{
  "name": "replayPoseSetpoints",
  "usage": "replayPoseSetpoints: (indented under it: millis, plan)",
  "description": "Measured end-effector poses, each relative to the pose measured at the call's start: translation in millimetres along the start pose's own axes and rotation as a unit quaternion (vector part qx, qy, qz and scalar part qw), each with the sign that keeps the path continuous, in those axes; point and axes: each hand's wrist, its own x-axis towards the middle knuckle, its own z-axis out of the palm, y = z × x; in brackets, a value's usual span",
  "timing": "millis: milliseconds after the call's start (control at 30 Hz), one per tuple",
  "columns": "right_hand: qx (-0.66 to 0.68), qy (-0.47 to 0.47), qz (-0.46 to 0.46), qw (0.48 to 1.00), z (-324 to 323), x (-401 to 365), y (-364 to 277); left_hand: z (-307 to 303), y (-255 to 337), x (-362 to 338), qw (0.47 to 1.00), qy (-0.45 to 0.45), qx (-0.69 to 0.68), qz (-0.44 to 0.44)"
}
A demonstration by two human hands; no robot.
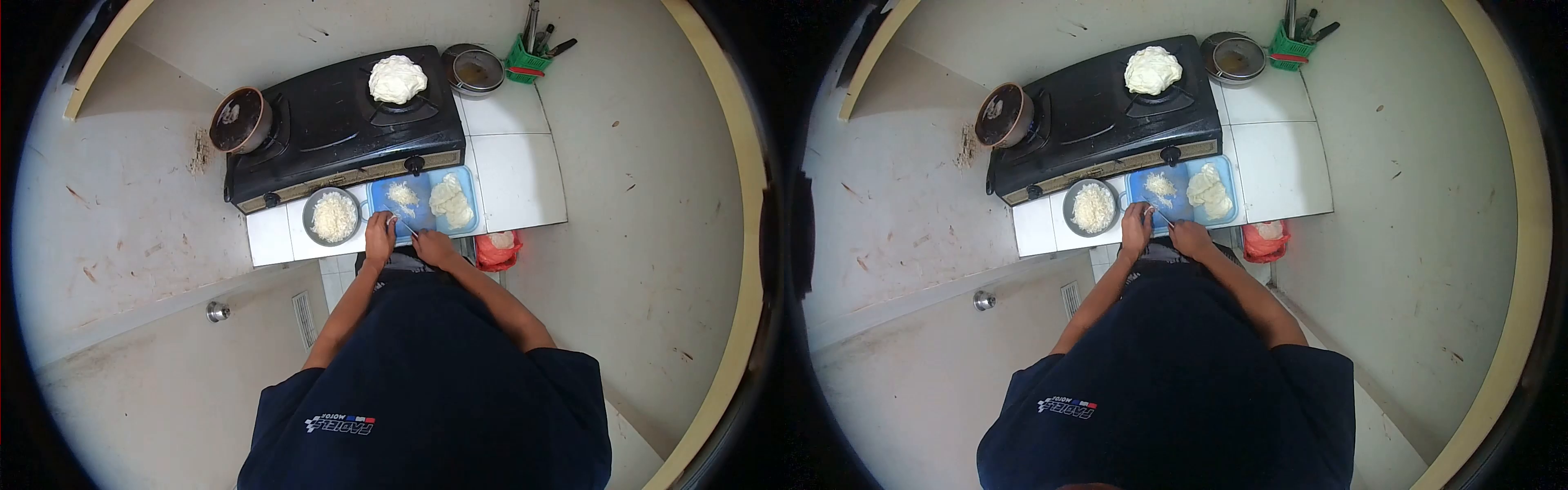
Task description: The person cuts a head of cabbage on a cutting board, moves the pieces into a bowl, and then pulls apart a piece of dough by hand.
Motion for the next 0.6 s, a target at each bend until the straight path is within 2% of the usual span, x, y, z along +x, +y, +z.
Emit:
replayPoseSetpoints:
  millis: [167, 233, 300, 600]
  plan:
    - [0.003, 0.013, 0.01, 1.0, -1.1, 8.3, -1.7, 1.0, -8.9, -1.2, 0.999, -0.001, 0.01, 0.051]
    - [0.001, 0.007, 0.05, 0.999, -9.5, 5.1, -2.9, -2.9, -10.9, -0.9, 0.997, -0.002, 0.021, 0.07]
    - [0.01, 0.013, 0.04, 0.999, -12.0, 1.3, -2.8, -3.5, -12.5, -1.1, 0.994, -0.007, 0.035, 0.103]
    - [0.025, -0.014, 0.022, 0.999, -14.6, -4.3, -7.5, -1.7, -8.3, 2.4, 0.999, -0.016, 0.004, 0.037]
